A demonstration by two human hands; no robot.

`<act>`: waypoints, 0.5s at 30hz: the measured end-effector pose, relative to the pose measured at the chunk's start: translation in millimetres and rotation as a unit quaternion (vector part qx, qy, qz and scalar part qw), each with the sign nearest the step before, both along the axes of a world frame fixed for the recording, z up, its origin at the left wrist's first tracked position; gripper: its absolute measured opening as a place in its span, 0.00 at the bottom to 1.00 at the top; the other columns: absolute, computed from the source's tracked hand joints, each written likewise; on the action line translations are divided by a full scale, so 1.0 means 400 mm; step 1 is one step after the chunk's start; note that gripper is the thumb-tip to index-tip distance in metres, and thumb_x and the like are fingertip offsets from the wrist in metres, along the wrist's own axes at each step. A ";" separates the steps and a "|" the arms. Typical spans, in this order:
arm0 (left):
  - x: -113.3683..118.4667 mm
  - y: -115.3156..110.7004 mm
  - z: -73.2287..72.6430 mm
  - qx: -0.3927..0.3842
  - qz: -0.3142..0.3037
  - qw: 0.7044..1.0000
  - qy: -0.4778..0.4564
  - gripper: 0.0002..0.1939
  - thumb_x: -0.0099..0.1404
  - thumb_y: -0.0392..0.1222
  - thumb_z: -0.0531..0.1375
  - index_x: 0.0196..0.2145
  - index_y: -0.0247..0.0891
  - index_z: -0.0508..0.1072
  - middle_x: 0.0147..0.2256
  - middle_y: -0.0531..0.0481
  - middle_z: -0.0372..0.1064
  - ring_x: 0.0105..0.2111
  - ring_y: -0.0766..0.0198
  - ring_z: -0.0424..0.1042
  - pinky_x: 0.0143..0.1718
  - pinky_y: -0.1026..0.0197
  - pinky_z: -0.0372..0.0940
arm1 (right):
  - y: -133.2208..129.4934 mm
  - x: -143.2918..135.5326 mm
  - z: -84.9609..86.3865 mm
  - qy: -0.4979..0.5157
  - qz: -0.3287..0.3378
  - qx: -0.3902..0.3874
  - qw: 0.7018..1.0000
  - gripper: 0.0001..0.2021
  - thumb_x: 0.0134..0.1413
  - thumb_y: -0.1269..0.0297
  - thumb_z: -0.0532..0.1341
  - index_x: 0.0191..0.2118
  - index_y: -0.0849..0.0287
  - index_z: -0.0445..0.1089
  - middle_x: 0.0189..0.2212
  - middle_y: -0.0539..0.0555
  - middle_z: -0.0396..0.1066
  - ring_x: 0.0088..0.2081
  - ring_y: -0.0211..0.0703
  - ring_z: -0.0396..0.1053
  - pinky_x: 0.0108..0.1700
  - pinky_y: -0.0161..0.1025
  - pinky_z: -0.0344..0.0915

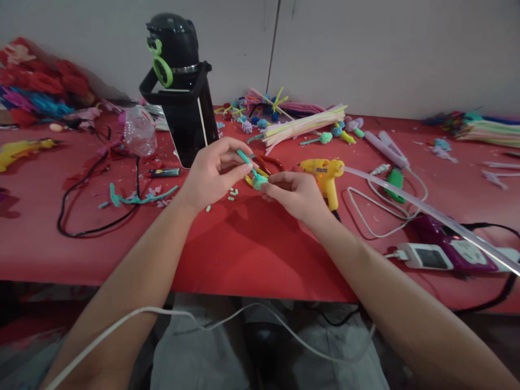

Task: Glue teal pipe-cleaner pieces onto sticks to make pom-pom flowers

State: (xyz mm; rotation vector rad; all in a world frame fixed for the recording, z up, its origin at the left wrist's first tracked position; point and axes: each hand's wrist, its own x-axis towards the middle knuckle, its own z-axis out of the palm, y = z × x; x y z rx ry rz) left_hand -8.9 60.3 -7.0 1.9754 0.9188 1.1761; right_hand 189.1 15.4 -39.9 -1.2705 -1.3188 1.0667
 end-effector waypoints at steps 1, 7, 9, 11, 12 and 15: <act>0.000 0.000 -0.001 0.003 0.000 1.000 0.003 0.10 0.62 0.36 0.66 0.42 0.42 0.73 0.34 0.53 0.78 0.37 0.58 0.81 0.42 0.55 0.78 | 0.001 0.000 -0.001 0.000 -0.001 -0.001 1.000 0.15 0.44 0.56 0.71 0.35 0.61 0.76 0.29 0.55 0.78 0.34 0.47 0.77 0.42 0.45 0.74; -0.001 0.001 -0.008 0.026 -0.014 0.999 0.018 0.11 0.63 0.38 0.66 0.44 0.42 0.73 0.35 0.53 0.78 0.38 0.58 0.81 0.43 0.54 0.78 | 0.006 0.000 -0.005 -0.002 -0.007 -0.008 1.000 0.13 0.44 0.58 0.70 0.34 0.61 0.76 0.28 0.54 0.78 0.32 0.45 0.75 0.40 0.43 0.72; -0.001 0.002 -0.009 0.029 -0.016 0.999 0.017 0.11 0.63 0.38 0.66 0.43 0.42 0.73 0.35 0.53 0.78 0.37 0.58 0.81 0.43 0.55 0.78 | 0.007 -0.001 -0.006 -0.002 -0.009 -0.010 1.000 0.12 0.43 0.59 0.70 0.34 0.60 0.76 0.28 0.53 0.77 0.32 0.44 0.75 0.40 0.42 0.72; -0.001 0.002 -0.009 0.034 -0.017 0.999 0.021 0.11 0.63 0.38 0.66 0.43 0.42 0.73 0.36 0.53 0.78 0.37 0.58 0.81 0.42 0.55 0.78 | 0.008 -0.001 -0.007 0.001 -0.012 -0.014 1.000 0.12 0.43 0.59 0.70 0.34 0.60 0.76 0.28 0.53 0.77 0.32 0.45 0.76 0.40 0.42 0.72; -0.001 0.003 -0.010 0.036 -0.018 0.999 0.023 0.11 0.63 0.38 0.66 0.43 0.42 0.73 0.36 0.53 0.78 0.37 0.58 0.81 0.42 0.55 0.78 | 0.008 -0.001 -0.007 0.004 -0.013 -0.015 1.000 0.12 0.43 0.59 0.70 0.34 0.60 0.76 0.28 0.53 0.77 0.33 0.45 0.76 0.40 0.42 0.73; 0.000 0.005 -0.013 0.036 -0.016 0.999 0.023 0.11 0.64 0.37 0.66 0.44 0.42 0.72 0.35 0.53 0.78 0.37 0.58 0.81 0.42 0.55 0.78 | 0.007 -0.002 -0.004 0.023 -0.001 -0.021 1.000 0.12 0.45 0.58 0.68 0.34 0.60 0.76 0.27 0.53 0.77 0.32 0.45 0.76 0.40 0.42 0.74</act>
